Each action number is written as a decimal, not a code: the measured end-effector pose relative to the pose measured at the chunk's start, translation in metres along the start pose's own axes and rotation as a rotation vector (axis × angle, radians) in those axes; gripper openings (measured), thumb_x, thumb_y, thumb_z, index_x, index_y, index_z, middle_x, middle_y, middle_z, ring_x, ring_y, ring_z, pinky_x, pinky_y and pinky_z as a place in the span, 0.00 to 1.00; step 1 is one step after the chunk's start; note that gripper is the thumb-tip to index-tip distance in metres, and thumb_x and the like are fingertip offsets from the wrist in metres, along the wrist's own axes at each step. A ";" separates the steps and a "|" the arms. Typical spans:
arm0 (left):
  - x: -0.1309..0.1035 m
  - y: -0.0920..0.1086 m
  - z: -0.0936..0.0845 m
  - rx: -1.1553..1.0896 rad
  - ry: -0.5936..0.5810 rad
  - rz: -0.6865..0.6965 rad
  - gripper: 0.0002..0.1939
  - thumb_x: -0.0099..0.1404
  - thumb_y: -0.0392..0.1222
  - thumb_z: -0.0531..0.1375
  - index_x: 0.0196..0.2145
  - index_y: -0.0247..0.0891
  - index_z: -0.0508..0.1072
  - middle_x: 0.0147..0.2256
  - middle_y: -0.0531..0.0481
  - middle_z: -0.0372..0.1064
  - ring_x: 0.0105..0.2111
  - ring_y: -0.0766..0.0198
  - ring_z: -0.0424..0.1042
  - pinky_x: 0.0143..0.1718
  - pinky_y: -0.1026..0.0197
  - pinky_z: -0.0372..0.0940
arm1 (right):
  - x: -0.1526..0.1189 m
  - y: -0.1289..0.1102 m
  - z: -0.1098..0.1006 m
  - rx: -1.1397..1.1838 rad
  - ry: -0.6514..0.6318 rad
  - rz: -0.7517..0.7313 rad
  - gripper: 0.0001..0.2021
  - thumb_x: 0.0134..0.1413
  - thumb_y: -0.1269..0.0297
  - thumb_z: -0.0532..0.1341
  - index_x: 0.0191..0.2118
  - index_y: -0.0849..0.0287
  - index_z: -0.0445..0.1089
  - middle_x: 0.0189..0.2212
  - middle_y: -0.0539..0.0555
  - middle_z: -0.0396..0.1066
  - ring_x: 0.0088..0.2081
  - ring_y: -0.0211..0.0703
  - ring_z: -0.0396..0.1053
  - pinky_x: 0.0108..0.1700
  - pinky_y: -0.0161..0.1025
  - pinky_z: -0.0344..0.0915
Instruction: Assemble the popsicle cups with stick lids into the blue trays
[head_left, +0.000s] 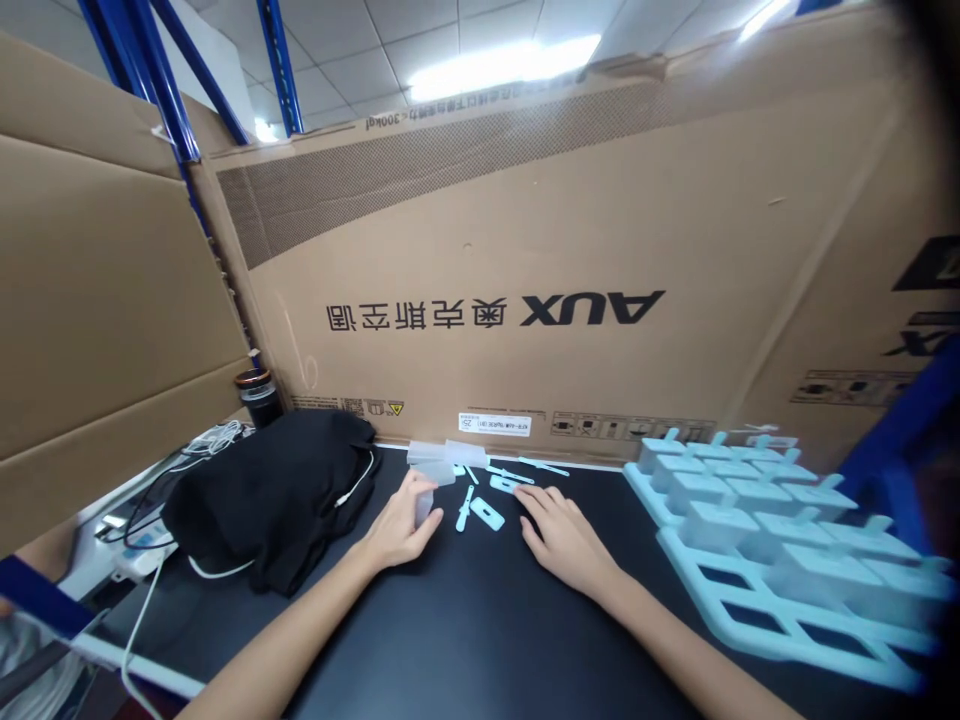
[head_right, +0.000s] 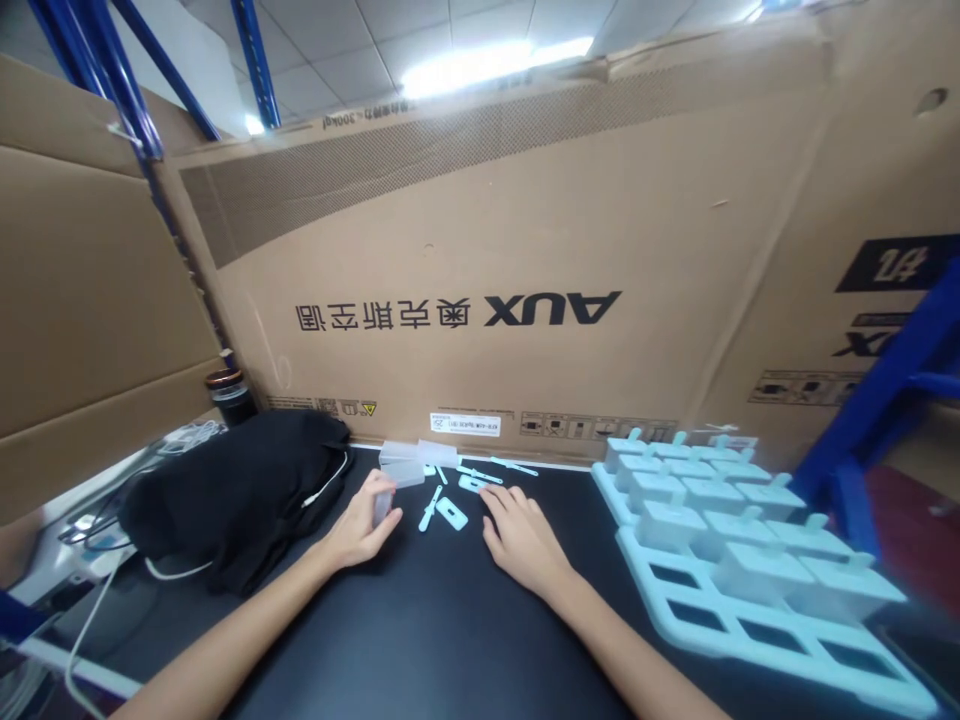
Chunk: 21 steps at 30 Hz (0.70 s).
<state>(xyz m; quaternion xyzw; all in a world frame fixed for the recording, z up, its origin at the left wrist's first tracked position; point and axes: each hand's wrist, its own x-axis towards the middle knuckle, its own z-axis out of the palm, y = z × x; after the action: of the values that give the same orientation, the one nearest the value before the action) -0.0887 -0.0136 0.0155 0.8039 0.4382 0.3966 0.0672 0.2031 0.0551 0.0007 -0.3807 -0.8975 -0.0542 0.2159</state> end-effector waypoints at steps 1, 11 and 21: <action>0.001 -0.002 0.003 -0.027 0.013 0.007 0.20 0.66 0.38 0.54 0.54 0.41 0.52 0.45 0.43 0.55 0.42 0.58 0.63 0.47 0.48 0.63 | -0.001 0.001 0.000 0.003 -0.008 -0.001 0.19 0.62 0.64 0.48 0.56 0.58 0.63 0.53 0.58 0.66 0.48 0.51 0.63 0.46 0.48 0.63; 0.000 0.012 0.031 -0.306 0.102 -0.081 0.31 0.66 0.43 0.58 0.61 0.44 0.47 0.55 0.39 0.46 0.53 0.50 0.60 0.47 0.48 0.68 | -0.007 -0.011 -0.019 0.171 -0.032 -0.138 0.19 0.63 0.63 0.49 0.57 0.56 0.62 0.53 0.58 0.64 0.51 0.48 0.62 0.52 0.48 0.62; 0.019 0.016 0.035 -0.464 0.078 -0.102 0.27 0.66 0.44 0.58 0.58 0.42 0.52 0.48 0.43 0.59 0.42 0.60 0.67 0.42 0.54 0.69 | -0.009 -0.017 -0.028 0.365 -0.112 -0.225 0.13 0.64 0.58 0.50 0.46 0.53 0.69 0.47 0.55 0.69 0.48 0.46 0.63 0.50 0.48 0.62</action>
<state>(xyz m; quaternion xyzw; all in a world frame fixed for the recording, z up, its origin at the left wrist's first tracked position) -0.0483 -0.0002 0.0097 0.7279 0.3777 0.5134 0.2529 0.2067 0.0299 0.0234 -0.2353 -0.9399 0.1065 0.2235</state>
